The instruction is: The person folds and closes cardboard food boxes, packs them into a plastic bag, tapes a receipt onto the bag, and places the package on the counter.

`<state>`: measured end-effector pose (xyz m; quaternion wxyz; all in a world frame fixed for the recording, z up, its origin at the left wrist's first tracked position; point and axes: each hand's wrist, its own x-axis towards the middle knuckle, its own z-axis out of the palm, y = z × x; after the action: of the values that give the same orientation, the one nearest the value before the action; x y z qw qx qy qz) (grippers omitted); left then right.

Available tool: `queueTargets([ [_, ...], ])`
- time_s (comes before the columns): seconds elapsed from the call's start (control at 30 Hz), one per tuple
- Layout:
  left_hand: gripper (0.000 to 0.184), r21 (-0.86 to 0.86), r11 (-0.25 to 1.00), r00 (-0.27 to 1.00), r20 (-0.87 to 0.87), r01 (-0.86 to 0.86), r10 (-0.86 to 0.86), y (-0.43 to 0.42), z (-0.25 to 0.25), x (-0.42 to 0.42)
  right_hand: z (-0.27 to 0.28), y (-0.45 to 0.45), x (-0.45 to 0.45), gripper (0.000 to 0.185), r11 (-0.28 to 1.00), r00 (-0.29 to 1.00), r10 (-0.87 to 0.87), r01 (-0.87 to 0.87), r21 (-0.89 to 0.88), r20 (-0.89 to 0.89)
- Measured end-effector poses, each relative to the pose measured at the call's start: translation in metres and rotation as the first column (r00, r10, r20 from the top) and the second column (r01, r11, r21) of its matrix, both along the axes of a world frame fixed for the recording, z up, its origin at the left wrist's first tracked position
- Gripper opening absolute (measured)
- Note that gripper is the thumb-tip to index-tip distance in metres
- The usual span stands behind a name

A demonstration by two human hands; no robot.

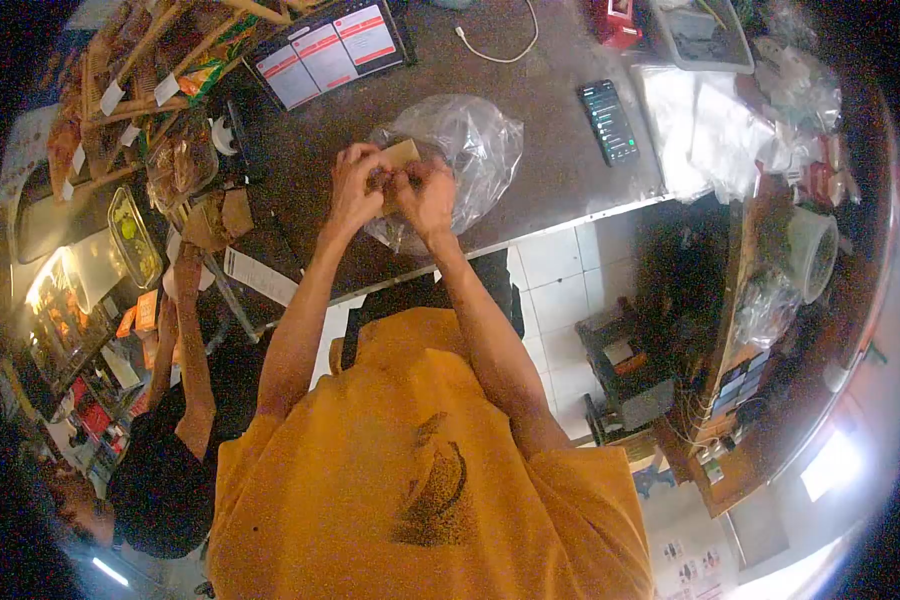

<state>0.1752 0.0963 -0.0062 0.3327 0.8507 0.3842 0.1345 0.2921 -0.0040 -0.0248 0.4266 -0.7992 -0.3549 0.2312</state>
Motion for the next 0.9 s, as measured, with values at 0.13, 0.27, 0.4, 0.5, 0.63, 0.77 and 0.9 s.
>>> queueTargets([
  [0.13,0.022,0.009,0.999,0.995,0.093,-0.043,0.042,-0.006,-0.010,-0.003,0.001,0.002,0.003,0.019,1.000,0.998,-0.012,0.011,-0.010,-0.063],
  [0.27,0.023,0.052,0.998,0.995,0.087,-0.043,0.038,-0.011,-0.011,-0.005,0.000,0.003,0.005,0.019,0.997,0.997,-0.023,0.018,-0.075,-0.072],
  [0.4,0.024,0.083,0.995,0.995,0.094,-0.052,0.044,-0.013,-0.010,-0.004,-0.008,0.004,0.003,0.019,0.999,0.993,-0.049,0.049,-0.008,-0.109],
  [0.5,0.025,-0.012,0.994,0.973,0.201,-0.109,0.109,-0.016,-0.025,-0.006,-0.008,0.003,0.007,0.020,0.999,0.994,-0.007,0.003,-0.035,-0.107],
  [0.63,0.025,0.024,0.995,0.975,0.204,-0.100,0.093,-0.018,-0.040,-0.007,-0.033,-0.003,0.014,0.024,0.997,0.976,-0.058,0.048,-0.055,-0.209],
  [0.77,0.029,0.006,0.990,0.980,0.140,-0.143,0.141,-0.024,-0.033,-0.003,-0.017,0.004,0.021,0.034,0.963,0.991,-0.081,0.050,-0.265,-0.108],
  [0.9,0.054,0.077,0.931,0.928,0.138,-0.357,0.345,-0.033,-0.002,-0.006,-0.027,-0.005,0.036,0.044,0.951,0.987,0.156,-0.139,-0.276,0.040],
])
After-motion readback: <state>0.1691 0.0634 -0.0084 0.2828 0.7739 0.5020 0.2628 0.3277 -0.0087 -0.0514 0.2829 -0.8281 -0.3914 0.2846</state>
